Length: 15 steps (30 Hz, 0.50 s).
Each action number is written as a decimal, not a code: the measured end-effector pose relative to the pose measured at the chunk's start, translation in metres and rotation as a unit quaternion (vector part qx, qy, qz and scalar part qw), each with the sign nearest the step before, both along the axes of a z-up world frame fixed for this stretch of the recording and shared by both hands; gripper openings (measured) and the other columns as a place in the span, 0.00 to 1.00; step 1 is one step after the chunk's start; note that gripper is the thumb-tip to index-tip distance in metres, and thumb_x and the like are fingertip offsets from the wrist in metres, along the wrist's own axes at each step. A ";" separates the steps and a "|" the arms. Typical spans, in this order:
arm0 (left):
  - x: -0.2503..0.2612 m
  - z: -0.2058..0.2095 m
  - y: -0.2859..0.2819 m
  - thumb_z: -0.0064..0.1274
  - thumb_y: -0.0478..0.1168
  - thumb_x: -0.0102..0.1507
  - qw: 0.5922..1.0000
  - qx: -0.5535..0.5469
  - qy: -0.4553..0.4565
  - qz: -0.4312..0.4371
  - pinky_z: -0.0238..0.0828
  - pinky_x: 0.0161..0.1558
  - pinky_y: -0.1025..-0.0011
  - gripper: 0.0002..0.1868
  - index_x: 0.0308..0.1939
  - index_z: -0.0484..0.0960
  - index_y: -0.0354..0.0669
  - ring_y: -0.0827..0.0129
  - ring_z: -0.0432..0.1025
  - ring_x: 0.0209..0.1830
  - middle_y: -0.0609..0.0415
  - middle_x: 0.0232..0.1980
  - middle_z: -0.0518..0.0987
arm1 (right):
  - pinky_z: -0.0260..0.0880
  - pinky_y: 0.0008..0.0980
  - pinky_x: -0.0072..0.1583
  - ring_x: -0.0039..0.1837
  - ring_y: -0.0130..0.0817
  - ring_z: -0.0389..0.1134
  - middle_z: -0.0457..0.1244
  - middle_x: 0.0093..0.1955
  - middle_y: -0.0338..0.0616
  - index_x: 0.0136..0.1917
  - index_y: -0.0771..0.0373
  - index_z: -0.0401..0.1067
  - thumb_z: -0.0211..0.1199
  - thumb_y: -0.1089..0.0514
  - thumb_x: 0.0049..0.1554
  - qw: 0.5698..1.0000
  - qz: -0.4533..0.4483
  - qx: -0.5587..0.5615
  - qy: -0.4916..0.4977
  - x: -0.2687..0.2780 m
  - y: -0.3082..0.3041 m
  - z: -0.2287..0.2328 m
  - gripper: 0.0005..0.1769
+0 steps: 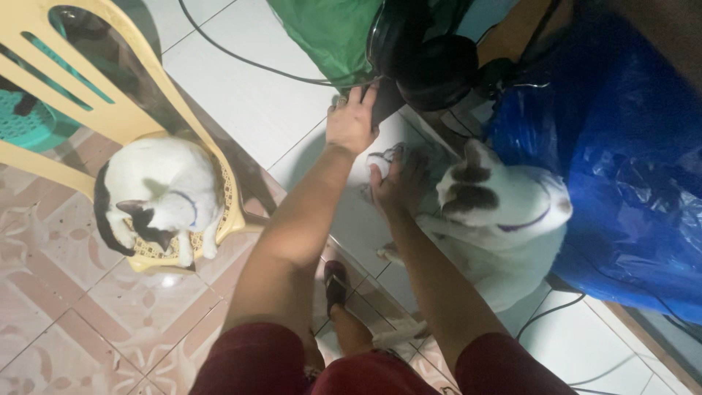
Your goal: The person washes a cloth in a basin of water, then wipes a black laptop and a white tiled counter. They move a yellow plastic chair and a green plastic chair to clean underneath them, while also petting several cats in the room.
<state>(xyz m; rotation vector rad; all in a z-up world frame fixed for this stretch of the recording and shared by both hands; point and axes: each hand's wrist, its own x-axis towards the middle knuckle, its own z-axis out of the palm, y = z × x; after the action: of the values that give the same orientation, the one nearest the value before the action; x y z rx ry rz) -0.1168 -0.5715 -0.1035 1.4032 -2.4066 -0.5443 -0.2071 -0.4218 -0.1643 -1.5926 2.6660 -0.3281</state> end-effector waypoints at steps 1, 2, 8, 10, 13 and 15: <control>0.009 0.001 -0.003 0.67 0.46 0.54 0.999 -0.025 0.028 -0.014 0.72 0.59 0.53 0.46 0.75 0.64 0.56 0.46 0.71 0.61 0.48 0.67 0.71 | 0.47 0.63 0.75 0.80 0.68 0.46 0.48 0.79 0.70 0.78 0.61 0.57 0.58 0.32 0.59 1.000 0.022 0.004 -0.009 0.006 0.003 0.001 0.45; 0.018 0.003 -0.006 0.66 0.46 0.54 0.997 -0.049 0.055 -0.029 0.75 0.56 0.56 0.43 0.73 0.67 0.56 0.46 0.74 0.57 0.48 0.65 0.74 | 0.48 0.63 0.74 0.80 0.67 0.46 0.48 0.79 0.70 0.77 0.62 0.58 0.58 0.32 0.58 0.999 0.044 0.009 -0.018 0.014 0.009 0.001 0.45; 0.067 0.024 -0.024 0.66 0.49 0.55 0.993 -0.057 0.099 -0.041 0.76 0.48 0.57 0.31 0.62 0.79 0.51 0.51 0.78 0.46 0.47 0.57 0.80 | 0.44 0.65 0.75 0.80 0.66 0.47 0.49 0.78 0.69 0.76 0.63 0.60 0.60 0.32 0.58 0.963 0.255 -0.089 0.007 0.051 0.019 -0.022 0.45; 0.084 0.026 -0.029 0.64 0.49 0.59 0.988 -0.098 0.116 -0.022 0.75 0.49 0.58 0.27 0.60 0.80 0.50 0.52 0.79 0.49 0.48 0.56 0.81 | 0.45 0.63 0.79 0.82 0.66 0.46 0.49 0.80 0.67 0.79 0.64 0.57 0.62 0.35 0.62 0.951 0.262 -0.165 0.019 0.028 0.002 -0.032 0.43; 0.105 0.029 -0.034 0.63 0.47 0.61 0.986 -0.127 0.110 0.018 0.74 0.50 0.57 0.23 0.60 0.80 0.51 0.53 0.78 0.49 0.51 0.55 0.82 | 0.44 0.64 0.76 0.79 0.69 0.47 0.48 0.79 0.68 0.80 0.66 0.57 0.67 0.38 0.56 0.990 0.085 -0.112 -0.009 -0.012 -0.048 -0.033 0.49; 0.118 0.029 -0.033 0.62 0.45 0.61 0.985 -0.141 0.093 0.041 0.73 0.49 0.56 0.23 0.60 0.80 0.51 0.54 0.78 0.48 0.53 0.54 0.82 | 0.44 0.67 0.71 0.77 0.68 0.48 0.49 0.77 0.65 0.76 0.63 0.61 0.68 0.39 0.53 0.997 0.051 -0.057 -0.016 -0.013 -0.069 -0.032 0.45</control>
<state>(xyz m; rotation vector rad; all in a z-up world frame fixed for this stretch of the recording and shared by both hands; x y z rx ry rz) 0.0013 -0.6048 -0.0744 1.2629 -2.1677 -0.2866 -0.2204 -0.4904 -0.1965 -1.7297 2.5744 -0.5080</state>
